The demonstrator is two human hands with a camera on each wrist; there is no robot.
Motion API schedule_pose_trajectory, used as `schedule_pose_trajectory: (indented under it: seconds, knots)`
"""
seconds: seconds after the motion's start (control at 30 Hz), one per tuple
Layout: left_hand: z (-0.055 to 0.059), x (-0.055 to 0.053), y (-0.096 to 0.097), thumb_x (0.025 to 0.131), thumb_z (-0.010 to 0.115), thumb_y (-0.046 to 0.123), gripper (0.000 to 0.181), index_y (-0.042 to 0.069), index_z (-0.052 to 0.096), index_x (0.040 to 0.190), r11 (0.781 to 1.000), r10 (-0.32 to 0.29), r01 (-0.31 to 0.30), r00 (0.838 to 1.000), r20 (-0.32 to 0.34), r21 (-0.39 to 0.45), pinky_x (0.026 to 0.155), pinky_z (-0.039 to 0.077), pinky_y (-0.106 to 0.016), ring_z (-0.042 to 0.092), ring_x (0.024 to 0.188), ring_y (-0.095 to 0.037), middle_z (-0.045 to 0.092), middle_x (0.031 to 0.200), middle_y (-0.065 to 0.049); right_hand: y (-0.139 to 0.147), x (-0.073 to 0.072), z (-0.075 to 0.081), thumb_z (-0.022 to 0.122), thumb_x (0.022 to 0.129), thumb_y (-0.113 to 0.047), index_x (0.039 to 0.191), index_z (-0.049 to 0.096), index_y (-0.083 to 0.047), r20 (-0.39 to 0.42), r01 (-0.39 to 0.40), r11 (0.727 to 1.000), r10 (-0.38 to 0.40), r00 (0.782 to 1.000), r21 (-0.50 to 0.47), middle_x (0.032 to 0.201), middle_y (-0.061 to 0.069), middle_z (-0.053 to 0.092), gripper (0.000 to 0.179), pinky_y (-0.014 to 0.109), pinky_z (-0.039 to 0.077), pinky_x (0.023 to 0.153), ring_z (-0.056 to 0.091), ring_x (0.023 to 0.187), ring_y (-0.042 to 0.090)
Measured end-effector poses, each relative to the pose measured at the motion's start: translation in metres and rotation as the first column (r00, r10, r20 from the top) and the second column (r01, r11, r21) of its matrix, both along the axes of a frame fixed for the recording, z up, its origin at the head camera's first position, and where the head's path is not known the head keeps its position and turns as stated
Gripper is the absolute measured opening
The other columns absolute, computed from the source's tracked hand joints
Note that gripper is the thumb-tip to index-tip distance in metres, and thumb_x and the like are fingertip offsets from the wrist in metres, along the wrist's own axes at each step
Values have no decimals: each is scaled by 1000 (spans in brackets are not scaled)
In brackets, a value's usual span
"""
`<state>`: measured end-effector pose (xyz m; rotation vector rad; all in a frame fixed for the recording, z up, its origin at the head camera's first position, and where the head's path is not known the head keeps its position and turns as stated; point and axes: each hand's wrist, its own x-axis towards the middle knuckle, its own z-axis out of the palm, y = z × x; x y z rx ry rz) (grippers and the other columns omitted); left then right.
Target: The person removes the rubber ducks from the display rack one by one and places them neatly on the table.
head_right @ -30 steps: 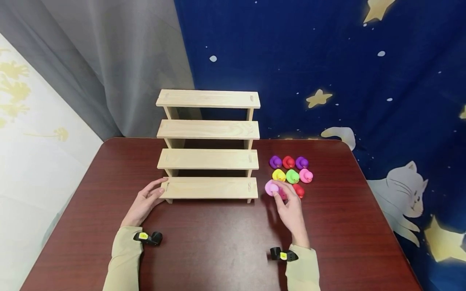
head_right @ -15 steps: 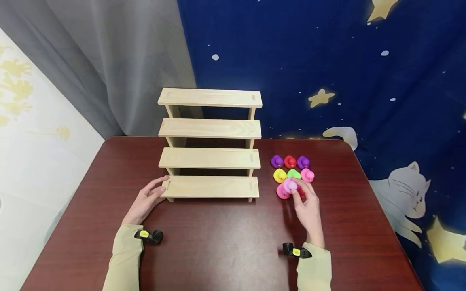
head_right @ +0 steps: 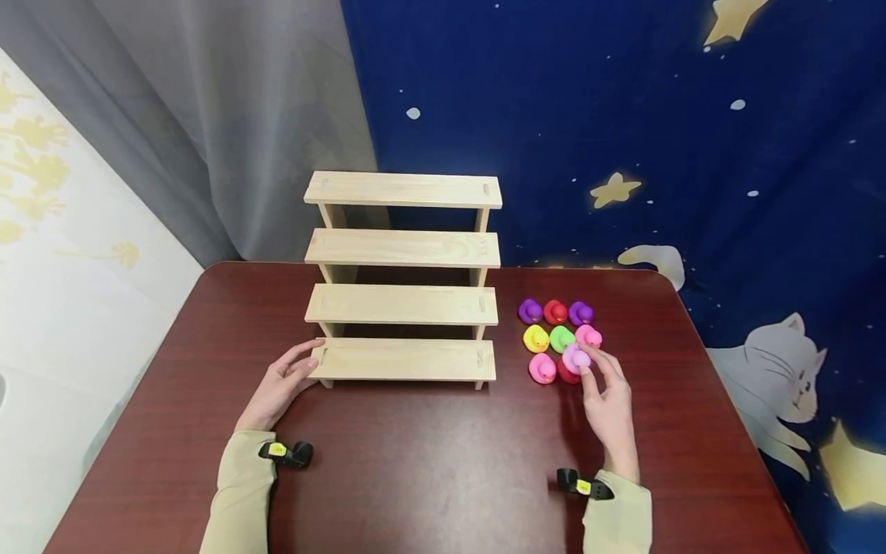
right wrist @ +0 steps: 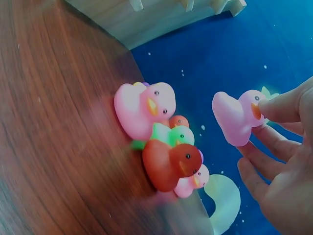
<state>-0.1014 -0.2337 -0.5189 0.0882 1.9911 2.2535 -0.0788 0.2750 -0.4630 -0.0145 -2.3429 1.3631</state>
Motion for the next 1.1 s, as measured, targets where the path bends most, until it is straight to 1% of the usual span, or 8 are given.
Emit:
schedule_pose_trajectory:
  seconds: [0.2,0.37,0.5,0.73,0.83,0.9,1.0,1.1]
  knots:
    - [0,1,1,98,59,15,46,2,47,140,1000,-3,3,1000,-7,-4,86,51,-33,60,110,-18,58,126,-12,5,4,12,57,88,17,118,62,10,-40,25,999,-24,999,30,116,25,58,31,12,30,95,46,108,-3]
    - [-1,2,0,98,58,14,45,2,47,140,1000,-1,1,1000,-16,-2,85,52,-33,60,110,-18,58,128,-13,25,0,1,56,91,12,121,62,7,-37,19,998,-16,999,61,118,22,58,31,12,29,97,46,111,-4]
    - [-1,1,1,98,58,14,45,2,47,140,1000,-2,2,1000,-17,-4,86,51,-33,60,110,-18,58,127,-13,35,-3,-4,56,93,8,123,62,5,12,34,995,-35,999,90,117,19,58,31,11,31,94,45,108,-6]
    - [-1,-1,1,99,57,13,45,0,47,140,1000,-5,5,1000,-24,1,85,51,-32,59,112,-17,48,141,-11,42,-6,-11,54,94,8,123,61,5,73,39,993,-47,996,112,115,17,56,30,9,33,90,44,104,-8]
    - [-1,-1,2,99,57,13,45,0,47,140,1000,-5,5,1000,-20,5,85,51,-32,59,112,-17,47,141,-12,46,-6,-14,53,95,6,123,61,4,88,38,990,-50,995,135,117,19,56,30,7,31,89,43,104,-9]
    - [-1,-1,2,99,57,13,44,0,47,140,1000,-3,3,1000,-17,6,85,51,-32,60,111,-17,48,141,-11,49,-5,-15,53,96,4,123,61,4,102,33,987,-49,994,158,118,20,57,29,6,29,88,43,104,-7]
    - [0,-1,2,99,57,13,44,0,47,140,1000,-4,4,1000,-16,7,86,51,-33,60,111,-17,49,140,-11,52,-5,-18,52,96,2,123,61,4,124,13,982,-37,992,189,118,23,57,28,7,27,87,45,104,0]
    - [0,-1,1,99,57,13,44,0,47,140,1000,-5,5,1000,-14,10,85,52,-33,60,110,-18,52,137,-10,54,-6,-22,52,96,2,123,61,4,144,-5,976,-27,989,220,117,24,58,28,10,28,83,45,99,5]
